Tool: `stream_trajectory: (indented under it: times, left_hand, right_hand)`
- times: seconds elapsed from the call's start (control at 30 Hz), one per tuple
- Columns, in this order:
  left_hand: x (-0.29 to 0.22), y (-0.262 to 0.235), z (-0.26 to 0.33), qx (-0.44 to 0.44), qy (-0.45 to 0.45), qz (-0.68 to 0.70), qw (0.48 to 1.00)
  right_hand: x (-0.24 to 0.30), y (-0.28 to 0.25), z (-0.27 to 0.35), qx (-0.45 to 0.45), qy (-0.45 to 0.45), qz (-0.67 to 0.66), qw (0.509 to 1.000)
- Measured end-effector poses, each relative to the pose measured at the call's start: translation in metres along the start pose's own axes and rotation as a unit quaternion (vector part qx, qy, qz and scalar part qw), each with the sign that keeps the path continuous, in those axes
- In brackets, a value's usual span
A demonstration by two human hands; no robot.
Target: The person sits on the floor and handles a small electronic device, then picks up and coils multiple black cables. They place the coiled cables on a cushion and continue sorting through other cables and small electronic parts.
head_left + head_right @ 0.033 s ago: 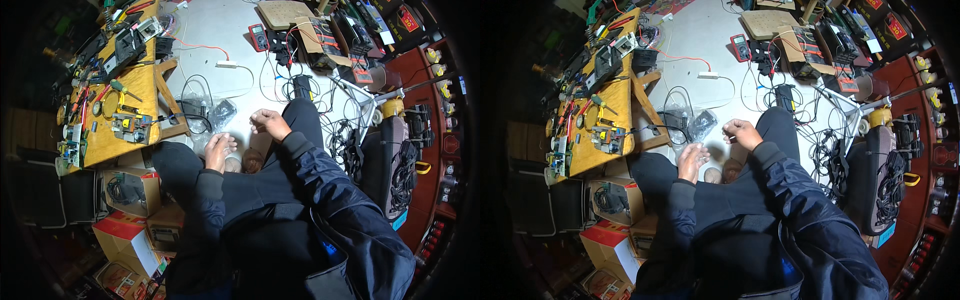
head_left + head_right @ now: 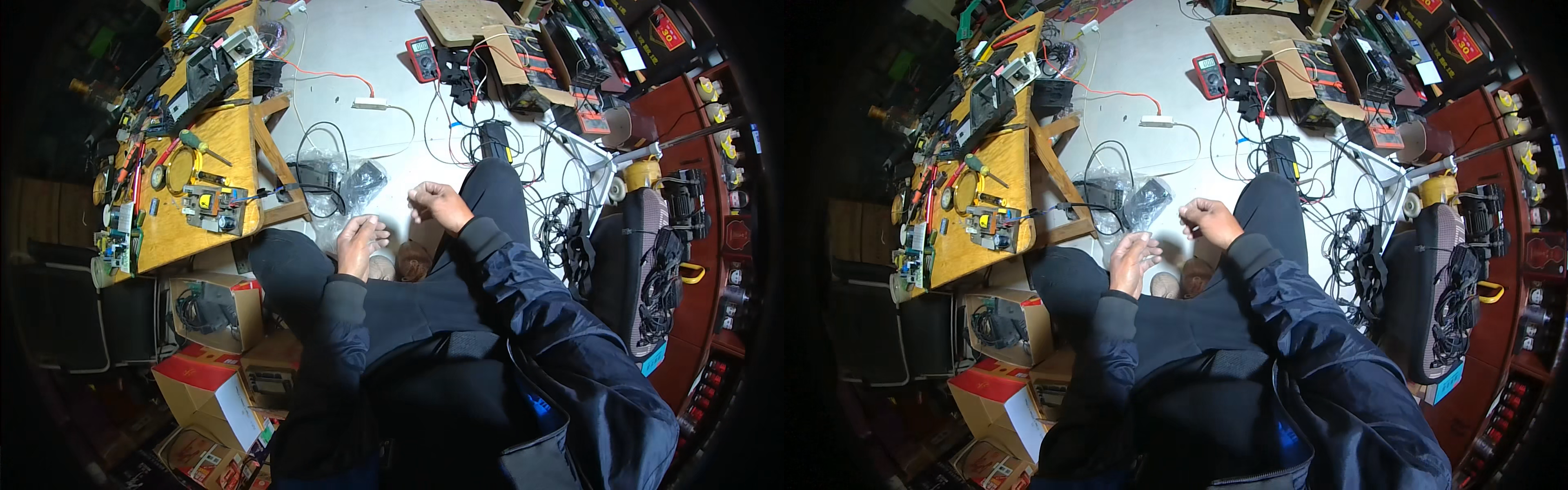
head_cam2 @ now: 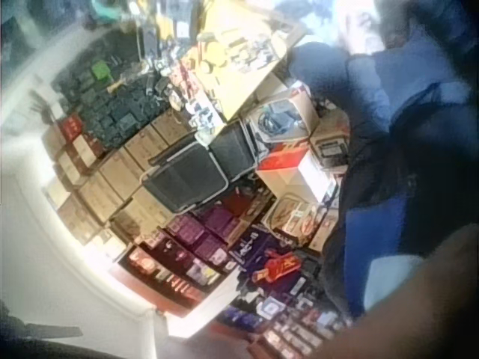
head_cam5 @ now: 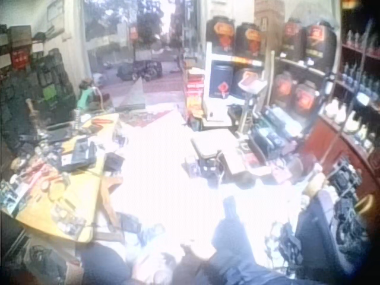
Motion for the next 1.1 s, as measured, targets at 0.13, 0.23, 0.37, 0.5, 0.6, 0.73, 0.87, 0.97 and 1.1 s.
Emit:
stream_trajectory:
  times: [0.13, 0.23, 0.37, 0.5, 0.6, 0.73, 0.87, 0.97, 1.1]
  left_hand:
    - [0.007, 0.010, -0.004, -0.026, -0.021, -0.058, 0.998]
    - [0.011, 0.012, -0.005, -0.019, -0.022, -0.046, 0.999]
    - [0.014, 0.009, -0.004, -0.021, -0.015, -0.074, 0.997]
    - [0.019, 0.006, -0.005, -0.018, -0.010, -0.076, 0.997]
    - [0.022, 0.002, -0.006, -0.051, -0.013, -0.050, 0.997]
    - [0.021, 0.000, -0.007, -0.043, -0.014, -0.139, 0.989]
    - [0.023, 0.003, -0.008, -0.060, 0.017, -0.147, 0.987]
    - [0.025, 0.001, -0.008, -0.067, 0.006, -0.125, 0.990]
    - [0.023, -0.002, -0.008, -0.064, 0.049, -0.152, 0.985]
  right_hand:
    - [-0.022, 0.006, 0.007, -0.043, -0.026, 0.174, 0.983]
    - [-0.022, 0.005, 0.003, -0.050, -0.068, 0.218, 0.972]
    - [-0.022, 0.001, -0.005, -0.066, -0.056, 0.156, 0.984]
    - [-0.026, -0.003, -0.008, -0.066, -0.070, 0.155, 0.983]
    - [-0.030, -0.006, -0.011, -0.056, -0.084, 0.232, 0.967]
    - [-0.032, -0.007, -0.018, -0.048, -0.123, 0.189, 0.973]
    - [-0.036, -0.005, -0.022, -0.031, -0.047, 0.073, 0.996]
    - [-0.031, -0.001, -0.017, -0.046, -0.051, 0.070, 0.995]
    - [-0.019, 0.005, -0.008, -0.062, -0.057, 0.079, 0.993]
Point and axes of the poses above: each hand's wrist, its own z-axis away from the middle knuckle, its own y-axis out of the palm, x = y × z, the point moved 3 cm from there along -z, towards the middle knuckle, and after that the axes turned 8 degrees about -x, right-handed, at the moved point
